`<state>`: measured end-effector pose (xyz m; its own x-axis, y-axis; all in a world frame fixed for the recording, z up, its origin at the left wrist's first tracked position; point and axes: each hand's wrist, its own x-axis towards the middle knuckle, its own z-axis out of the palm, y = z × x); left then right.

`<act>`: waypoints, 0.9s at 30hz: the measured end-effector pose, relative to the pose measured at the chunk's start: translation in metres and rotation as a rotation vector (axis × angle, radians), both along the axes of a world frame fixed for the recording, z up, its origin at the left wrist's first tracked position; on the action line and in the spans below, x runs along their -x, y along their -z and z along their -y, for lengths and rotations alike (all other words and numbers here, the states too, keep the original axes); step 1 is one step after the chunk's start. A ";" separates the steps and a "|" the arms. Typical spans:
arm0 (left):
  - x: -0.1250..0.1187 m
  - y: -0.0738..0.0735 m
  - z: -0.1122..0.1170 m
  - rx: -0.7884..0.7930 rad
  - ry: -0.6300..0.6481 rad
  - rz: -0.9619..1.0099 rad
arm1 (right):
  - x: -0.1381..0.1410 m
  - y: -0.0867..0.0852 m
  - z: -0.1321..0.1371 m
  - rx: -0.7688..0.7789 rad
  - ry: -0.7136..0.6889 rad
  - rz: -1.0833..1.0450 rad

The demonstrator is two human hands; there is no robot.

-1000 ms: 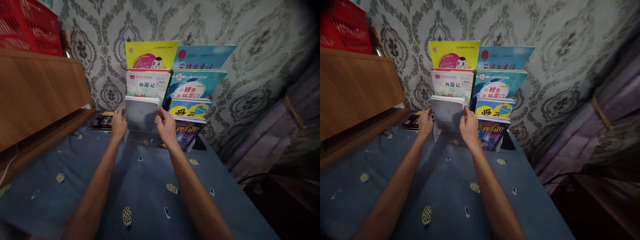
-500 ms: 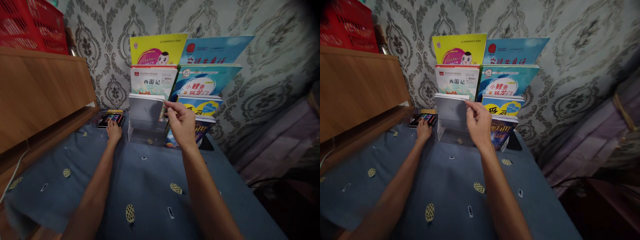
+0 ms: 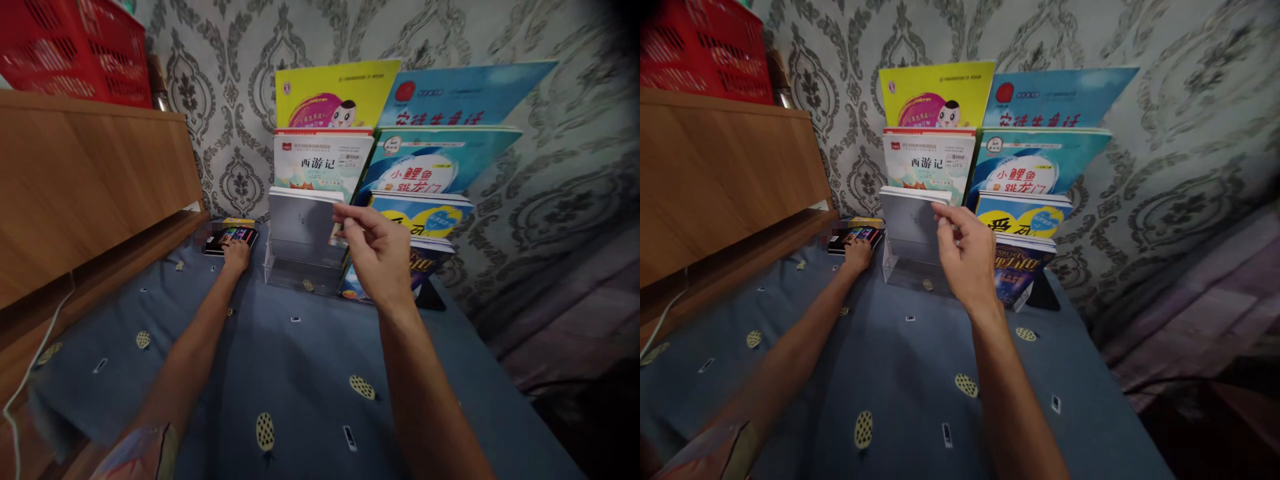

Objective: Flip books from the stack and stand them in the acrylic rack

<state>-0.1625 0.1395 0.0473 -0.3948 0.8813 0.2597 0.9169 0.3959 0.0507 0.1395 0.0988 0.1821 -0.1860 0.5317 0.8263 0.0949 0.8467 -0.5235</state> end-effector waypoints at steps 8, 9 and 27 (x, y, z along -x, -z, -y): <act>0.021 -0.001 0.060 0.098 0.137 -0.133 | -0.001 -0.006 0.009 -0.027 -0.052 0.021; 0.025 0.003 0.074 0.107 0.165 -0.141 | -0.001 -0.007 0.011 -0.029 -0.056 0.026; -0.044 0.031 0.310 0.051 0.707 -0.135 | 0.063 0.042 0.099 -0.177 -0.322 0.769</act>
<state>-0.1189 -0.1707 0.0163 0.3068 0.9264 0.2182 0.9517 -0.2954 -0.0840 0.0762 -0.0001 0.1403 -0.8496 0.2315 0.4740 0.1102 0.9566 -0.2697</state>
